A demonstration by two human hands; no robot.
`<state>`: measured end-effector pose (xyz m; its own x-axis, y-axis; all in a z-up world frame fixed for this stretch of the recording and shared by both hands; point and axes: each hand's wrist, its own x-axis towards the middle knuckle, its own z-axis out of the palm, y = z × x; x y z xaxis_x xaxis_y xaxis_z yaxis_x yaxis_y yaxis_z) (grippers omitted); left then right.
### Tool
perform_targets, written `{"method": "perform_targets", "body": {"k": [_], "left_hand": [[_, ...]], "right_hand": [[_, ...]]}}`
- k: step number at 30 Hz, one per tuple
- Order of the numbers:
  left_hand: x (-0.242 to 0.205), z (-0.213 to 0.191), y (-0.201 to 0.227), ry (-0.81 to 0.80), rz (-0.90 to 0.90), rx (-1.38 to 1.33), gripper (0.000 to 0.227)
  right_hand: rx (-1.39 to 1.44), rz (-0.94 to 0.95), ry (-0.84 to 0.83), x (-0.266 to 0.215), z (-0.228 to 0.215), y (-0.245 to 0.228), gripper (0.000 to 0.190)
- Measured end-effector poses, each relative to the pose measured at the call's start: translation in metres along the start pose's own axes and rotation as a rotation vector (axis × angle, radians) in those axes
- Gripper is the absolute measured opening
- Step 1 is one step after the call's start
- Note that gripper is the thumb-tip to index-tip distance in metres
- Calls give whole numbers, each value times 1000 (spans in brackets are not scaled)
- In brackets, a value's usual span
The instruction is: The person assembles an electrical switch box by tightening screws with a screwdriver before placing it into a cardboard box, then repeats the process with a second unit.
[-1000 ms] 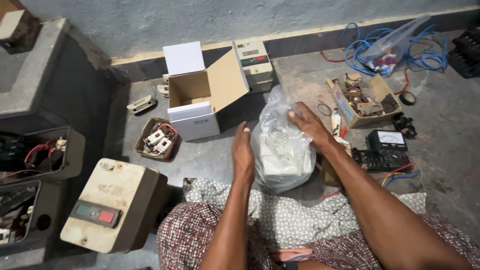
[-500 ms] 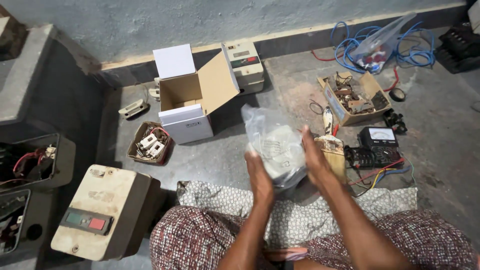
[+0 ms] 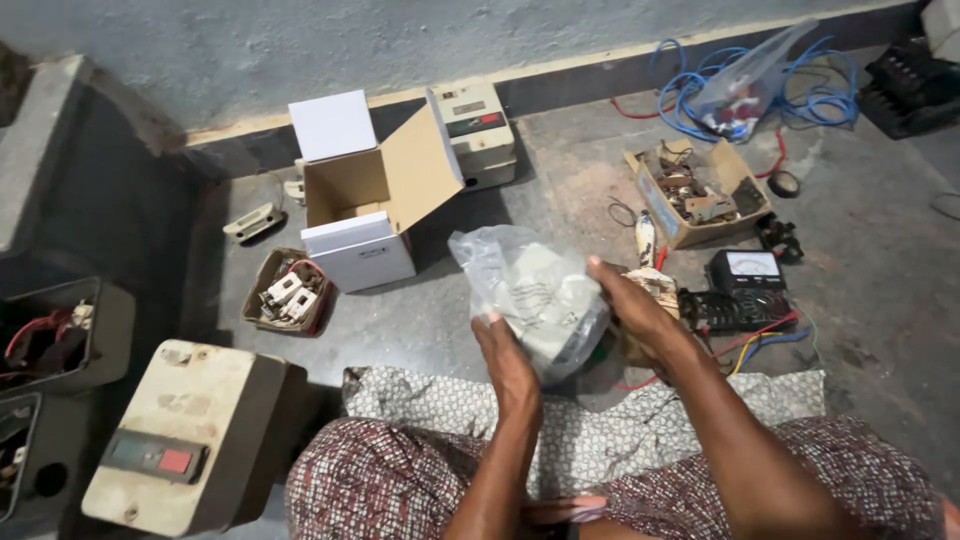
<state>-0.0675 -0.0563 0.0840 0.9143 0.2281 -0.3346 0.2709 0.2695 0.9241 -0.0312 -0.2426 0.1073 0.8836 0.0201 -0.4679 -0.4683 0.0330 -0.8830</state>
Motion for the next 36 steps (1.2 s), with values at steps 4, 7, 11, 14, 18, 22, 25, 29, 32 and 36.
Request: {"method": "perform_targets", "body": {"k": [4, 7, 11, 14, 18, 22, 25, 29, 32, 36], "left_hand": [[-27, 7, 5, -8, -152, 40, 85], [-52, 8, 13, -14, -103, 209, 86], [-51, 11, 8, -25, -100, 111, 91], [-32, 12, 5, 15, -6, 188, 90], [13, -2, 35, -42, -22, 194, 85], [44, -16, 67, -126, 35, 77, 73], [44, -19, 64, -50, 228, 254, 67], [24, -24, 49, 118, 293, 502, 64], [8, -23, 47, 104, 161, 563, 44], [19, -24, 46, 172, 329, 481, 45]], "right_hand": [[-102, -24, 31, 16, -3, -11, 76], [-219, -13, -27, 37, -11, -21, 69], [-109, -86, -233, 67, -3, -19, 62], [-124, 1, -138, 46, 8, -26, 61], [-149, 76, -17, 4, 32, -26, 66], [-222, -30, 110, 14, 36, 19, 56], [-195, -343, 199, 63, 30, 55, 46], [-83, -359, 190, 89, 9, 56, 23], [-68, -263, 153, 80, 7, 32, 18], [-209, -183, 208, 80, 6, 5, 26]]}}
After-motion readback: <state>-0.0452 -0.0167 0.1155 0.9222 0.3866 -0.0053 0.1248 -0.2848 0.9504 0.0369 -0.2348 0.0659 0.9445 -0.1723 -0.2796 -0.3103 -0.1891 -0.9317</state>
